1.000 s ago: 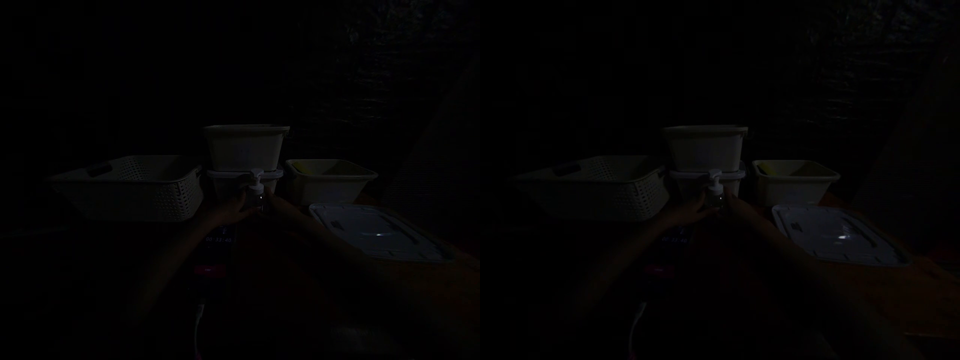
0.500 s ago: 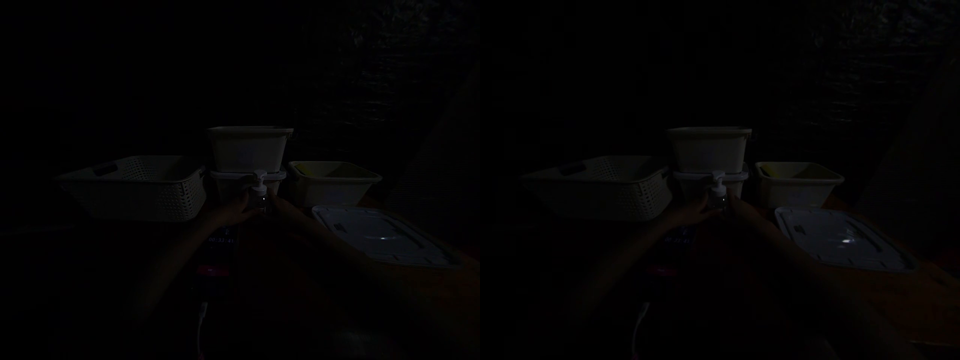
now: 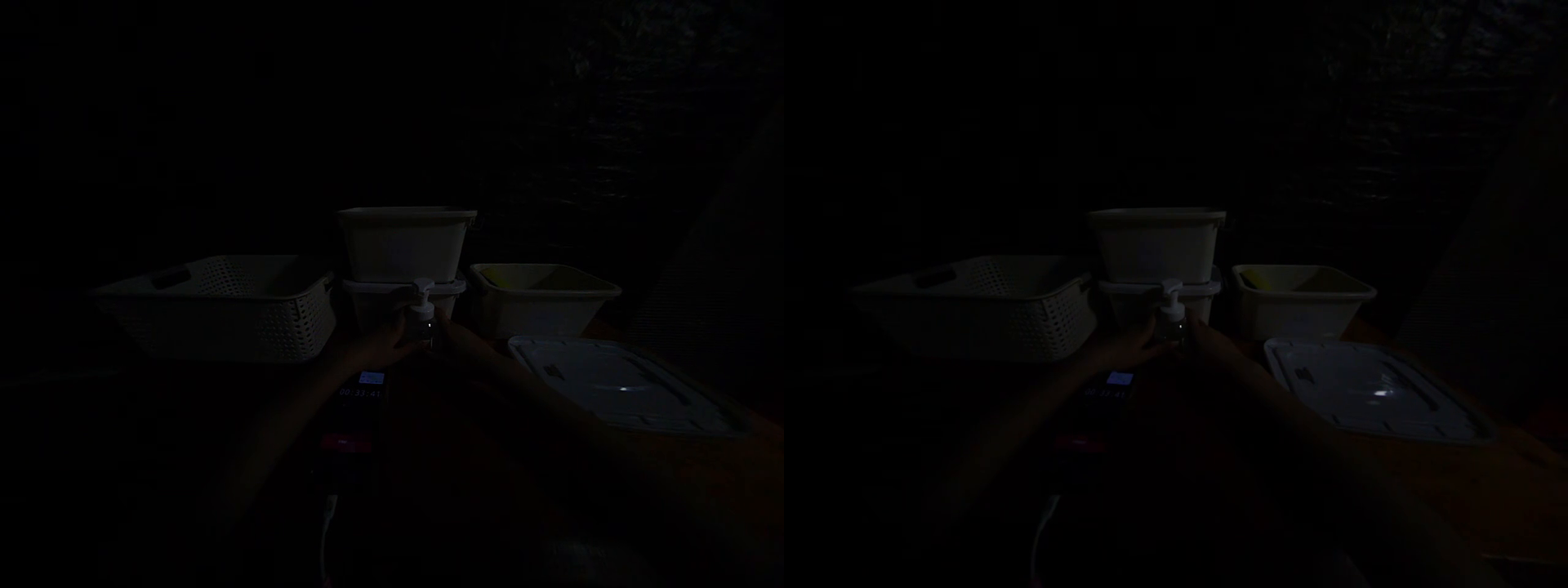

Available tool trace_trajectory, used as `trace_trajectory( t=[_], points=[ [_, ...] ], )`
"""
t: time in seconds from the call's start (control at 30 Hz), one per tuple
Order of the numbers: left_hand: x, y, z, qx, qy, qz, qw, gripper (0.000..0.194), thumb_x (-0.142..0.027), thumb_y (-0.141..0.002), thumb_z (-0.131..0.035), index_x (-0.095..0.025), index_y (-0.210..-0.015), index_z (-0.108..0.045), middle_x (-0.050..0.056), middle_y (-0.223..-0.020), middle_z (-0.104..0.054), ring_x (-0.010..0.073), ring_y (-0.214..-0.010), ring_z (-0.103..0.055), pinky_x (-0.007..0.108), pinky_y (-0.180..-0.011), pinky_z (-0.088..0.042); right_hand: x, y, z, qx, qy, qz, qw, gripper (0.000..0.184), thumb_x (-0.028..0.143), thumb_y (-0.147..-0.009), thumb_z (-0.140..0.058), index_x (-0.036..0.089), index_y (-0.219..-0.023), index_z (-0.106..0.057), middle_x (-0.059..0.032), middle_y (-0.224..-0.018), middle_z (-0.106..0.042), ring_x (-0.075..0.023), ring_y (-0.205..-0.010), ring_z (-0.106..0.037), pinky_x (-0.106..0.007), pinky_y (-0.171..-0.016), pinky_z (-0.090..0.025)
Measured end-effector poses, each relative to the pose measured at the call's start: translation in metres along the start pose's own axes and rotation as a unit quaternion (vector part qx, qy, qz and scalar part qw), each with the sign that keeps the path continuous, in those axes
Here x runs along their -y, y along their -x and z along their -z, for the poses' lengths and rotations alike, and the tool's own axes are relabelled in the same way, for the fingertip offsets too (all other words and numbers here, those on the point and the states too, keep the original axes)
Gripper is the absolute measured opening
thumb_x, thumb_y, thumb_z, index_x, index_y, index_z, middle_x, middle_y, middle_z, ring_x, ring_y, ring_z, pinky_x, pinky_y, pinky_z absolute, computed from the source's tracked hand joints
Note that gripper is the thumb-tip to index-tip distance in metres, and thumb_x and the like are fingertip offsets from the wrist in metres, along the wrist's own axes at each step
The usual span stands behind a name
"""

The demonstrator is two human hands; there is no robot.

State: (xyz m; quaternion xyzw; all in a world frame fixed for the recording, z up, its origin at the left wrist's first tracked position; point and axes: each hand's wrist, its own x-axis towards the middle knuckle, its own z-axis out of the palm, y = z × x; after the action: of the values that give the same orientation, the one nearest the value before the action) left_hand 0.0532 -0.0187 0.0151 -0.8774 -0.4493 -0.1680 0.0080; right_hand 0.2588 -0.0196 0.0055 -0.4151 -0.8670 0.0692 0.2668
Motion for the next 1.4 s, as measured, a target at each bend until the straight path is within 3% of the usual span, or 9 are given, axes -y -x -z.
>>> trace_trajectory(
  t=[0.13, 0.4, 0.67, 0.93, 1.1, 1.4],
  points=[
    [-0.003, 0.001, 0.003, -0.012, -0.018, 0.000, 1.000, 0.076, -0.063, -0.086, -0.034, -0.011, -0.140, -0.020, 0.020, -0.142, -0.037, 0.0303, -0.133, -0.033, 0.043, -0.106, -0.027, 0.002, 0.001, 0.001, 0.016, -0.007, -0.004, 1.000, 0.076, 0.032, -0.079, -0.055, 0.005, -0.139, -0.016, -0.0246, -0.118, -0.058, -0.0280, -0.091, -0.064, -0.036, -0.069, -0.051],
    [0.001, 0.000, 0.000, 0.001, -0.022, 0.007, 1.000, 0.078, -0.064, -0.086, -0.033, -0.010, -0.141, -0.017, 0.021, -0.144, -0.033, 0.0292, -0.133, -0.032, 0.042, -0.106, -0.028, 0.004, 0.000, 0.002, 0.017, 0.008, -0.011, 1.000, 0.076, 0.032, -0.080, -0.055, 0.005, -0.139, -0.016, -0.0229, -0.111, -0.061, -0.0246, -0.082, -0.064, -0.034, -0.064, -0.049],
    [-0.004, 0.003, 0.008, -0.027, -0.028, 0.001, 0.999, 0.077, -0.068, -0.082, -0.035, -0.013, -0.137, -0.030, 0.020, -0.139, -0.040, 0.0345, -0.130, -0.035, 0.048, -0.106, -0.026, -0.005, -0.002, 0.000, 0.015, 0.020, 0.011, 1.000, 0.079, 0.036, -0.079, -0.054, 0.005, -0.140, -0.016, -0.0236, -0.114, -0.059, -0.0267, -0.088, -0.063, -0.035, -0.068, -0.049],
    [-0.002, 0.000, 0.007, 0.002, 0.044, -0.017, 0.999, 0.071, -0.063, -0.083, -0.042, -0.016, -0.136, -0.033, 0.015, -0.134, -0.046, 0.0292, -0.123, -0.045, 0.042, -0.101, -0.036, -0.001, -0.001, 0.004, 0.014, 0.039, 0.005, 0.999, 0.079, 0.038, -0.079, -0.058, 0.006, -0.139, -0.016, -0.0224, -0.107, -0.063, -0.0254, -0.084, -0.064, -0.029, -0.061, -0.045],
    [-0.003, 0.000, 0.008, -0.009, 0.044, -0.029, 0.999, 0.070, -0.056, -0.085, -0.045, -0.012, -0.137, -0.030, 0.017, -0.136, -0.044, 0.0294, -0.125, -0.044, 0.042, -0.103, -0.035, -0.003, -0.002, 0.004, 0.021, 0.043, 0.004, 0.999, 0.069, 0.037, -0.079, -0.057, 0.006, -0.134, -0.026, -0.0238, -0.112, -0.061, -0.0269, -0.087, -0.064, -0.033, -0.065, -0.047],
    [0.004, -0.004, -0.001, -0.016, 0.098, -0.057, 0.993, 0.062, -0.044, -0.086, -0.049, -0.014, -0.137, -0.030, 0.015, -0.137, -0.043, 0.0268, -0.126, -0.042, 0.042, -0.105, -0.034, -0.003, -0.002, 0.004, 0.016, -0.019, 0.019, 1.000, 0.069, 0.034, -0.073, -0.063, 0.007, -0.129, -0.031, -0.0242, -0.117, -0.056, -0.0271, -0.096, -0.061, -0.036, -0.074, -0.049]
  ],
)
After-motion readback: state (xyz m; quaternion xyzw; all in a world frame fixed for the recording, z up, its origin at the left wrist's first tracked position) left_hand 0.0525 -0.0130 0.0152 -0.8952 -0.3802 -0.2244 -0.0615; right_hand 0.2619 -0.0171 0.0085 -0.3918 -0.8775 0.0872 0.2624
